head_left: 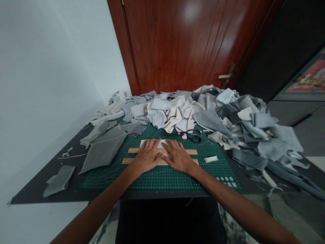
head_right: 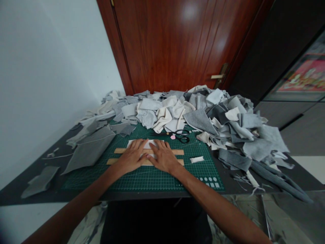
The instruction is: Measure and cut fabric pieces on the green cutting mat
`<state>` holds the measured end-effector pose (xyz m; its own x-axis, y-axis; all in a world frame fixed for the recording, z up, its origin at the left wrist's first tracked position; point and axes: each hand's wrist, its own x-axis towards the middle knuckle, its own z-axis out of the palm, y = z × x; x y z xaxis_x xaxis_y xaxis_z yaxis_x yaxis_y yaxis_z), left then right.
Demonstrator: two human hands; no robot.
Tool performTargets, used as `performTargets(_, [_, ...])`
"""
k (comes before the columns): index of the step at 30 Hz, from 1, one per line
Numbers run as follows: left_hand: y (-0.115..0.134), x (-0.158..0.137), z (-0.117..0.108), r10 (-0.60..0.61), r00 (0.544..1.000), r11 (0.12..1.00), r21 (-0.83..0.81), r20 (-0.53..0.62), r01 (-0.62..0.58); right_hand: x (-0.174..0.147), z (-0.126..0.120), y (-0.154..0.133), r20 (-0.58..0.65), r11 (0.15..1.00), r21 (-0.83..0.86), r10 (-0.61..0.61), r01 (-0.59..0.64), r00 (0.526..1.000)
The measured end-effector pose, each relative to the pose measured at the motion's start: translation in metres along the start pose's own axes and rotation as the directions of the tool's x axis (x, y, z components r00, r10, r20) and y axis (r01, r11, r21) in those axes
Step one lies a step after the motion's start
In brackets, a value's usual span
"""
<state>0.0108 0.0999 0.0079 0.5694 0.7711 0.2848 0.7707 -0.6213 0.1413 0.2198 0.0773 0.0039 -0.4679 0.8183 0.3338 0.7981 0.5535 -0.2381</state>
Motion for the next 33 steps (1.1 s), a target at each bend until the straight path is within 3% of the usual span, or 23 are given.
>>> performTargets(6, [-0.0025, -0.0007, 0.0012, 0.032, 0.997, 0.994, -0.099, -0.072, -0.039, 0.0005, 0.0003, 0.0003, 0.012, 1.0, -0.002, 0.011, -0.011, 1.0])
performTargets(33, [-0.0049, 0.0074, -0.0023, 0.089, 0.996, 0.996, -0.013, 0.029, -0.089, 0.0001, -0.0014, -0.0012, -0.002, 1.0, 0.024, 0.009, -0.009, 1.0])
